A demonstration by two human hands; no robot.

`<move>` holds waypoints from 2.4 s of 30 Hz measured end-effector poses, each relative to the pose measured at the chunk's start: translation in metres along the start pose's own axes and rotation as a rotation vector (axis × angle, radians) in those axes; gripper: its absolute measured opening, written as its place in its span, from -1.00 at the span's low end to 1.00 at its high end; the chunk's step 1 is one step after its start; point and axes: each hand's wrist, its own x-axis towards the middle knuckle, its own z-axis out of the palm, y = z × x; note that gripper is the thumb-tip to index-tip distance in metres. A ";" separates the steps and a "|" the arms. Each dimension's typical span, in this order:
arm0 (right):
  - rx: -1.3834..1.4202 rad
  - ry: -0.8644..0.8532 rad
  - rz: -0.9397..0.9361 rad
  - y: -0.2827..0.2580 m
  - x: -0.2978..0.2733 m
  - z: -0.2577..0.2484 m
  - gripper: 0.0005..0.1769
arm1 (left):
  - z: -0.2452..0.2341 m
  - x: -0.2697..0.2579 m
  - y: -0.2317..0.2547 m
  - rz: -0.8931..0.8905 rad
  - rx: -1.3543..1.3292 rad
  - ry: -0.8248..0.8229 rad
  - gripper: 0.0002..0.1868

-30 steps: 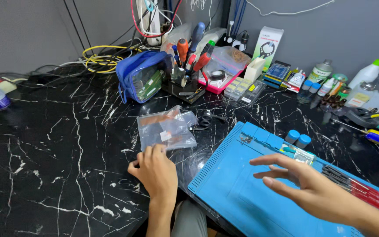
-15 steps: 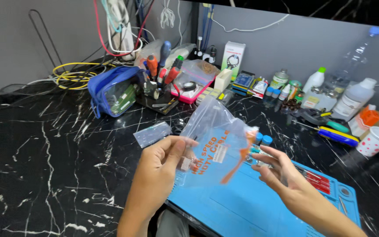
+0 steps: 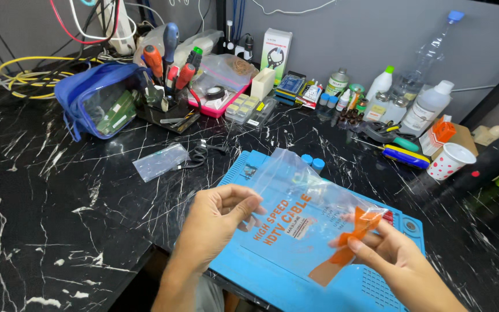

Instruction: The person organizes small items on a cluttered workbench. They handle a small plastic bag containing rubber bands, seal it, and place it into a larger ziplock bag. They then add a larger plastic bag containing orange items into the same ziplock bag and seal it.

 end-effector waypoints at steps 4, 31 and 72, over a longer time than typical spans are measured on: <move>-0.068 0.150 0.014 -0.022 -0.015 0.010 -0.27 | 0.012 0.005 -0.008 -0.036 -0.002 -0.051 -0.89; -0.618 -0.396 0.028 -0.041 0.072 0.151 -0.38 | -0.134 0.132 -0.099 0.105 1.317 0.734 -0.74; -0.165 0.263 -0.209 0.018 -0.004 -0.009 -0.69 | 0.153 -0.047 -0.056 0.894 0.786 0.399 -0.81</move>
